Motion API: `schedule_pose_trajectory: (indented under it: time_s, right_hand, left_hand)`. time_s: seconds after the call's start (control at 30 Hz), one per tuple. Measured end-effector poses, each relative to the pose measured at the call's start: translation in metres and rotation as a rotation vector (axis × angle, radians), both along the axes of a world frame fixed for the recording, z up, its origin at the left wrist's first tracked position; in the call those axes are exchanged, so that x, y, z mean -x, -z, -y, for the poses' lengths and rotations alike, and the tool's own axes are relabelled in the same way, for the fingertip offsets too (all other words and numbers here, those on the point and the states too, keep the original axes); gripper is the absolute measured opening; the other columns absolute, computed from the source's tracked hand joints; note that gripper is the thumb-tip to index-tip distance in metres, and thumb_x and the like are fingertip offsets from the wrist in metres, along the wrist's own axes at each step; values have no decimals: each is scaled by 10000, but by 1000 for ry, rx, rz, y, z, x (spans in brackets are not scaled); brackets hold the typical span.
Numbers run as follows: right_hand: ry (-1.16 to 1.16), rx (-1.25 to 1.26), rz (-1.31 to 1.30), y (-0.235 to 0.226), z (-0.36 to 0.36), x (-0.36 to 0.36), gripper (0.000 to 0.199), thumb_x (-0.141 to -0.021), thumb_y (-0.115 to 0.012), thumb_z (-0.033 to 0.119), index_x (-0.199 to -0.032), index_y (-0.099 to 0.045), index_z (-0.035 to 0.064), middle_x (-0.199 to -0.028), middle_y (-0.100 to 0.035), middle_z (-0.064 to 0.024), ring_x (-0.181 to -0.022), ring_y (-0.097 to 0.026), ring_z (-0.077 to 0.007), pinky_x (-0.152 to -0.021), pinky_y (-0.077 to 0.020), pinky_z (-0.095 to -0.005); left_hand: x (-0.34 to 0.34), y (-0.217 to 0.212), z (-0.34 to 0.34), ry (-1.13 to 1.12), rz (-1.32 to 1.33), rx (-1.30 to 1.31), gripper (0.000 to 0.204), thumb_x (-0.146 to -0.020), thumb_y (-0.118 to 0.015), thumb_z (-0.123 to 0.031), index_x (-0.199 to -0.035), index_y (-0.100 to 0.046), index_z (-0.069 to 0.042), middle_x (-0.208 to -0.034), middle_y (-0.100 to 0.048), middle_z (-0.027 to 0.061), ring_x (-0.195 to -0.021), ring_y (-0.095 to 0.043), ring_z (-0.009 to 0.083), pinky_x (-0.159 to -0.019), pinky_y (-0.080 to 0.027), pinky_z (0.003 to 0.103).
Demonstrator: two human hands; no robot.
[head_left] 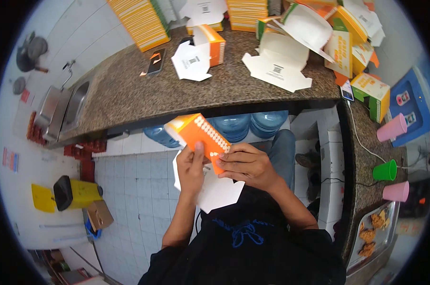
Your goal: Assembling cardboard takeout boxes and stacking them on a counter.
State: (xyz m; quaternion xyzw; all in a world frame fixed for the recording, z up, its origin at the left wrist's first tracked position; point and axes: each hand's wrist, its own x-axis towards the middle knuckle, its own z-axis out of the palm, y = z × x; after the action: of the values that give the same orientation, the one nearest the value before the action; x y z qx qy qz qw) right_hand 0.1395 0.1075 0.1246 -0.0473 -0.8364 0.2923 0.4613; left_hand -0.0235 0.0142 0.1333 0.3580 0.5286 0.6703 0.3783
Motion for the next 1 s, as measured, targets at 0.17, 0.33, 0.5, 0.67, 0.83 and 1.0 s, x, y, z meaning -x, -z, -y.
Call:
schedule_pose_trajectory:
  time_s: [0.17, 0.33, 0.5, 0.67, 0.83, 1.0]
  right_hand:
    - [185, -51, -18, 5, 0, 16, 294, -669, -843, 112, -944, -760, 49, -959, -711, -40, -900, -644, -239, -771, -557, -331]
    - [327, 89, -178, 7, 3, 19, 257, -622, -866, 96, -858, -765, 82, -894, -688, -22, -858, -641, -222, -741, -536, -321]
    - [394, 61, -145, -11, -15, 13, 372, -601, -910, 205, -839, -654, 77, -1122, -668, -110, -926, -653, -281, -805, -518, -348]
    - [75, 327, -36, -20, -46, 1, 364, -705, -814, 116, -1023, -642, 80, -1204, -660, -184, -1075, -668, -284, -924, -519, -377]
    - [-250, 878, -45, -36, -99, -29, 354, -799, -724, 104, -1110, -601, -11, -1139, -693, -144, -991, -681, -174, -912, -519, -292]
    - [-615, 926, -25, -42, -143, -18, 390, -848, -698, 161, -1170, -561, -12, -1117, -689, -132, -1005, -663, -151, -870, -493, -262]
  left_hand:
    - [-26, 13, -6, -80, 165, -86, 385, -1055, -494, -326, -1099, -637, 29, -1036, -682, 73, -890, -629, 90, -744, -510, 238]
    - [-32, 19, -9, 43, 231, -123, 358, -1068, -450, -269, -1207, -580, 35, -1161, -654, 139, -1068, -642, 194, -938, -502, 316]
    - [-45, 9, -12, 100, 419, -166, 337, -1065, -460, -219, -1229, -592, 44, -1171, -650, 114, -1053, -614, 136, -953, -474, 290]
    - [-18, -13, -12, 451, 16, 0, 473, -1035, -488, -341, -1252, -557, 74, -1163, -660, 188, -1041, -671, 234, -952, -509, 376]
    - [90, -61, 2, 333, -180, -220, 531, -987, -554, -447, -1173, -643, 42, -884, -722, 135, -752, -703, 195, -742, -557, 292]
    - [64, -48, -81, 586, 24, -147, 1033, -783, -669, -697, -1471, -365, 11, -1354, -553, 186, -1211, -568, 240, -989, -481, 385]
